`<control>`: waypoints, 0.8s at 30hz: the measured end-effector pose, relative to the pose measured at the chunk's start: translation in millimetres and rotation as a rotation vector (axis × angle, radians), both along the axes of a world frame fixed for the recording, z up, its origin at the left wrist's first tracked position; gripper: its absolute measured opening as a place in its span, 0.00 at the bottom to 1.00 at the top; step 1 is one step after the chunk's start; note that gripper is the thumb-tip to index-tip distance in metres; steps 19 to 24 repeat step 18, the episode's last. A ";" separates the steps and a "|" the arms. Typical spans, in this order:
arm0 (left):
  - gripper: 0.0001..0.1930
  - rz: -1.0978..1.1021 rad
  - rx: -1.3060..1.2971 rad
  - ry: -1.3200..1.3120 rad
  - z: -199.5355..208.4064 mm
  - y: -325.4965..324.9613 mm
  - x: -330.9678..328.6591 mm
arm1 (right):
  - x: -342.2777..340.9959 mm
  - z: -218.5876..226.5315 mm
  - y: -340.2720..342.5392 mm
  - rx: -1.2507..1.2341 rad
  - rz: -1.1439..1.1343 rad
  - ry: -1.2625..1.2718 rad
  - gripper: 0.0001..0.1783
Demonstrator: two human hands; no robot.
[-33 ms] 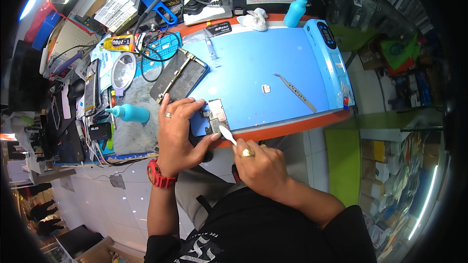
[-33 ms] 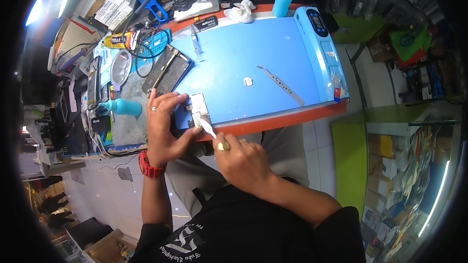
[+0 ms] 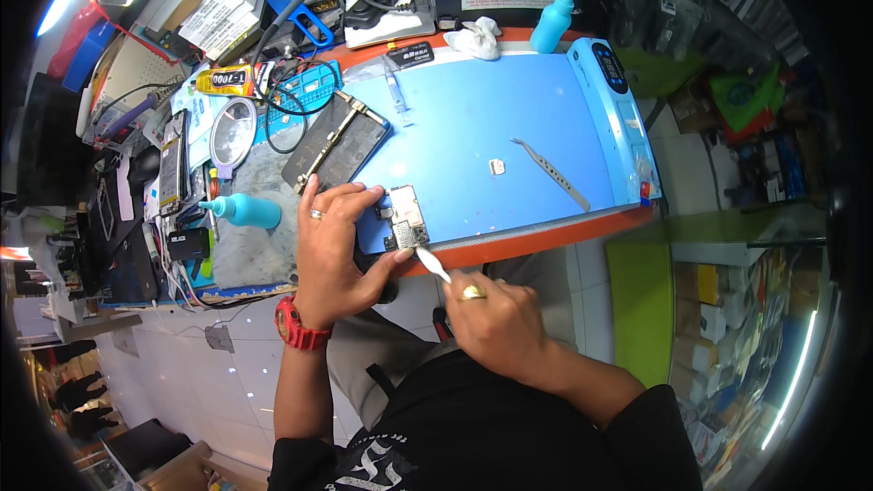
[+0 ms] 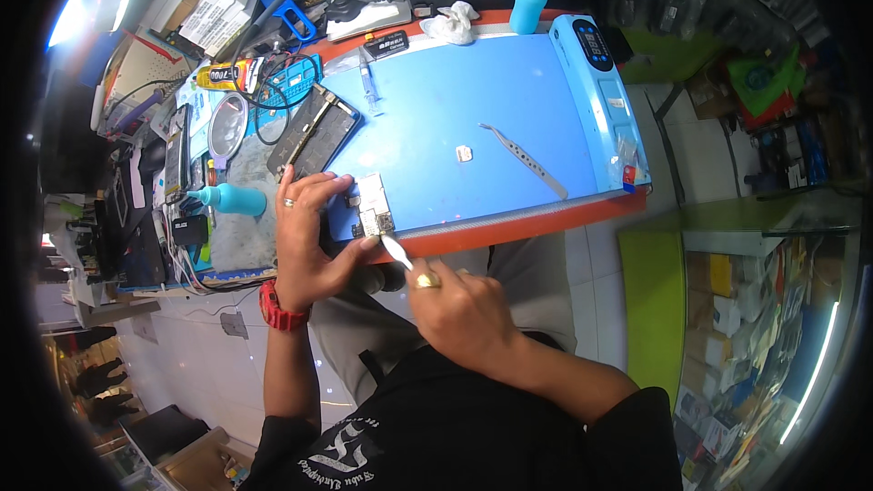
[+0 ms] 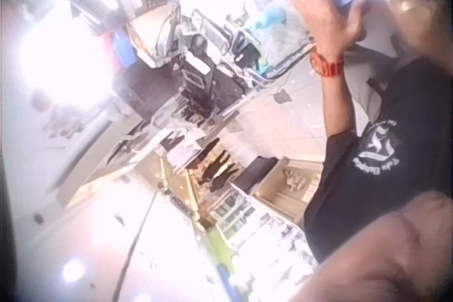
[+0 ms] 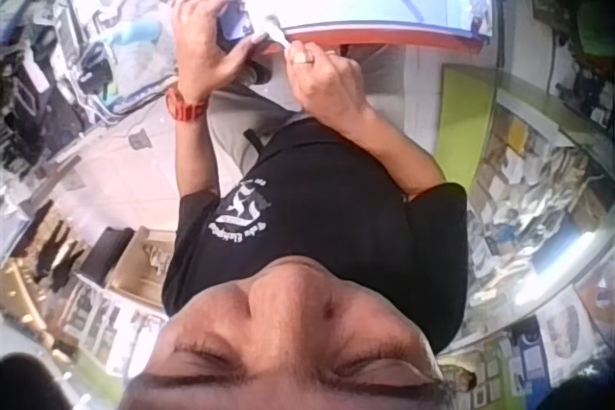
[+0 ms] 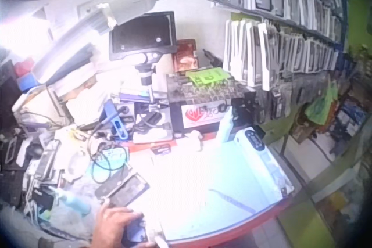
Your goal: The person applies a cleaning liquid to the internal components of a disassembled mobile device and uses a small brush to scrub the surface.
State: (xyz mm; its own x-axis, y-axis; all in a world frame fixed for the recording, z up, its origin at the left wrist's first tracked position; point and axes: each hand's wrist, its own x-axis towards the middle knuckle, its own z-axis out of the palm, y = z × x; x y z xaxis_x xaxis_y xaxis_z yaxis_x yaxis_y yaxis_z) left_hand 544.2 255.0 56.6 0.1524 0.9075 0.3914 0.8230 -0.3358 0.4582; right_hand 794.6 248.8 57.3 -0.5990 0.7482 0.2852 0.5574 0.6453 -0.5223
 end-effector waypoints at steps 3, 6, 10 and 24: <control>0.37 -0.005 -0.007 0.001 3.4 -0.3 1.9 | 35.7 12.1 2.4 0.038 -0.033 0.163 0.08; 0.38 -0.013 -0.019 -0.014 8.3 2.4 4.9 | 62.8 27.3 25.7 0.157 -0.225 0.171 0.06; 0.35 -0.004 -0.042 -0.020 6.1 6.1 15.6 | 71.0 23.9 77.8 0.447 -0.368 -0.013 0.04; 0.36 0.074 -0.009 0.010 9.0 -21.7 22.8 | 65.1 4.0 129.2 0.600 -0.453 -0.287 0.04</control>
